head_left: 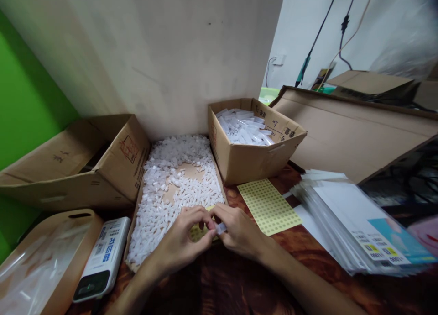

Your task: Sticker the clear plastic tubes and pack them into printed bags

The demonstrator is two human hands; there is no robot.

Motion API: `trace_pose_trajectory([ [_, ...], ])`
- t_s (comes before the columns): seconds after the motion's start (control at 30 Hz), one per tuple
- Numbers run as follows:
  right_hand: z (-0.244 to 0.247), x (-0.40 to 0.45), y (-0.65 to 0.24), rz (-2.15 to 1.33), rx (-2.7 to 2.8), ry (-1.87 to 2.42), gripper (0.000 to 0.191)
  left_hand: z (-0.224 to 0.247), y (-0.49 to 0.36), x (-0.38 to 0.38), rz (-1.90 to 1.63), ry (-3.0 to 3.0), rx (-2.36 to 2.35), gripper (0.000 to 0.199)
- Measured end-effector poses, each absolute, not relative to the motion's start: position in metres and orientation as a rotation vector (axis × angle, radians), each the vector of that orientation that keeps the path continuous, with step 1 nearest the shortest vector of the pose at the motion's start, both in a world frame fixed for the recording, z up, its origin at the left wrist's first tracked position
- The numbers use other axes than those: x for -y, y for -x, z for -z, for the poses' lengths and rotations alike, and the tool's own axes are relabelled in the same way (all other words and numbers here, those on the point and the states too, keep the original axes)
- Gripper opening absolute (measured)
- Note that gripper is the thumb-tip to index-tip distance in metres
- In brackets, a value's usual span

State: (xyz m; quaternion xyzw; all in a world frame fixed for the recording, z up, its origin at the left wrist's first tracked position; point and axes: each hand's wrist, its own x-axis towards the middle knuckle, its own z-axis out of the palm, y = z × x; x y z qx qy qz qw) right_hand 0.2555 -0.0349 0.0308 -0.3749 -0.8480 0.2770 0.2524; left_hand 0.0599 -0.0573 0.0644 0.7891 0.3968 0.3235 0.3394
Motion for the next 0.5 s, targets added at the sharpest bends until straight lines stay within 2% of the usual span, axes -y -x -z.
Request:
trace_pose_trajectory([
  [0.5,-0.0318,0.0359,-0.2555,-0.743,2.313,1.024,0.019,-0.0652,-0.0598,0.0574,-0.770,-2.020,-1.060,0.010],
])
